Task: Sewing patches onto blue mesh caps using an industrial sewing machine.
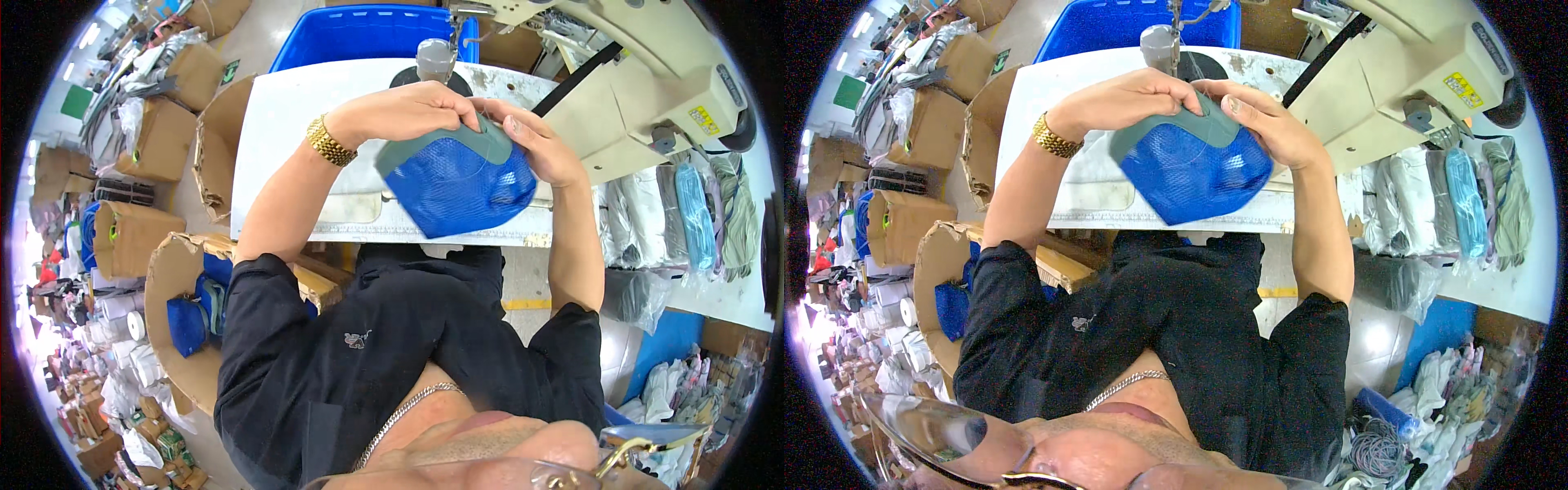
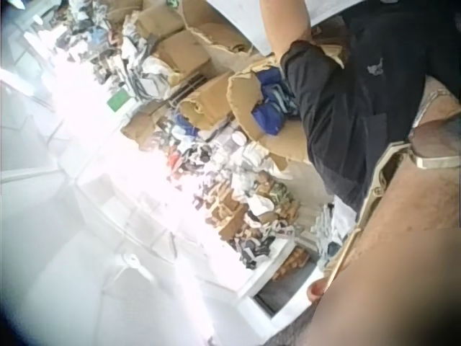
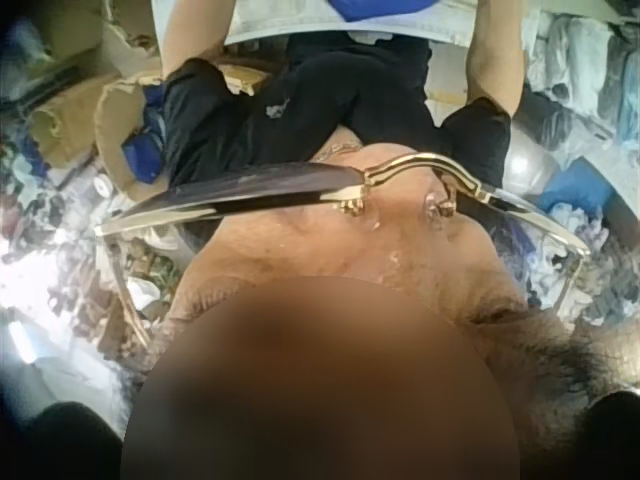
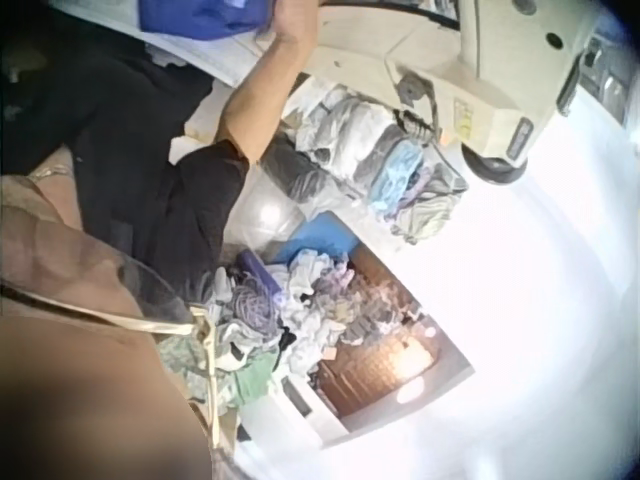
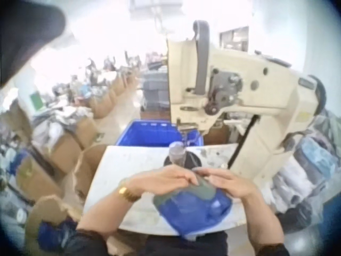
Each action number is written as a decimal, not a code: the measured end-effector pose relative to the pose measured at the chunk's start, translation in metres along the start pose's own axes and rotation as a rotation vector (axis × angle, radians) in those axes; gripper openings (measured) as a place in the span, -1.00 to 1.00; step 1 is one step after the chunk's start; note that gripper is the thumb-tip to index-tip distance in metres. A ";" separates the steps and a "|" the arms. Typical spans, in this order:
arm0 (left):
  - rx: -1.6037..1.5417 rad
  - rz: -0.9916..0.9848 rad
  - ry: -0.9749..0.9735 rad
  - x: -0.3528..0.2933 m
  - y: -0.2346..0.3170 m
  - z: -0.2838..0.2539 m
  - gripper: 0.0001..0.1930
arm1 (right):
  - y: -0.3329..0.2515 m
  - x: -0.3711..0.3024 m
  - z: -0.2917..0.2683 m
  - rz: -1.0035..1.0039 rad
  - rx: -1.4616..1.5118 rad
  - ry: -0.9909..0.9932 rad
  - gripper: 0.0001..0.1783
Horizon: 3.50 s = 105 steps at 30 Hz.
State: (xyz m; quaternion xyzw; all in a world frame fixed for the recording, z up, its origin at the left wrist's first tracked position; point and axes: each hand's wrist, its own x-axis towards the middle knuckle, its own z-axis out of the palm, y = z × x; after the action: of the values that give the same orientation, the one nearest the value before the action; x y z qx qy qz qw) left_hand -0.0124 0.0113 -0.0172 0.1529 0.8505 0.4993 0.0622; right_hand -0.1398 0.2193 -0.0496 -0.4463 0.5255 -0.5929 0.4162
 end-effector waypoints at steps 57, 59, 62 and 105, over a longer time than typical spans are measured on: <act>0.648 0.263 0.708 -0.010 0.005 -0.018 -0.56 | -0.008 0.067 0.002 -0.385 -0.251 0.300 -0.76; 0.656 0.275 0.731 -0.009 0.004 -0.015 -0.57 | -0.012 0.072 0.006 -0.385 -0.182 0.341 -0.77; 0.665 0.268 0.757 -0.008 0.004 -0.012 -0.56 | -0.011 0.077 0.010 -0.401 -0.200 0.421 -0.78; 0.734 0.235 0.786 -0.001 -0.002 -0.013 -0.47 | 0.007 0.086 -0.012 -0.296 0.020 0.362 -0.73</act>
State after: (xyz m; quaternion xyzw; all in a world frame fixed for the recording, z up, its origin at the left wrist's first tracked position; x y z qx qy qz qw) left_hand -0.0155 -0.0008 -0.0131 0.0607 0.9051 0.1932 -0.3738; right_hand -0.1735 0.1393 -0.0491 -0.4006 0.5143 -0.7232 0.2279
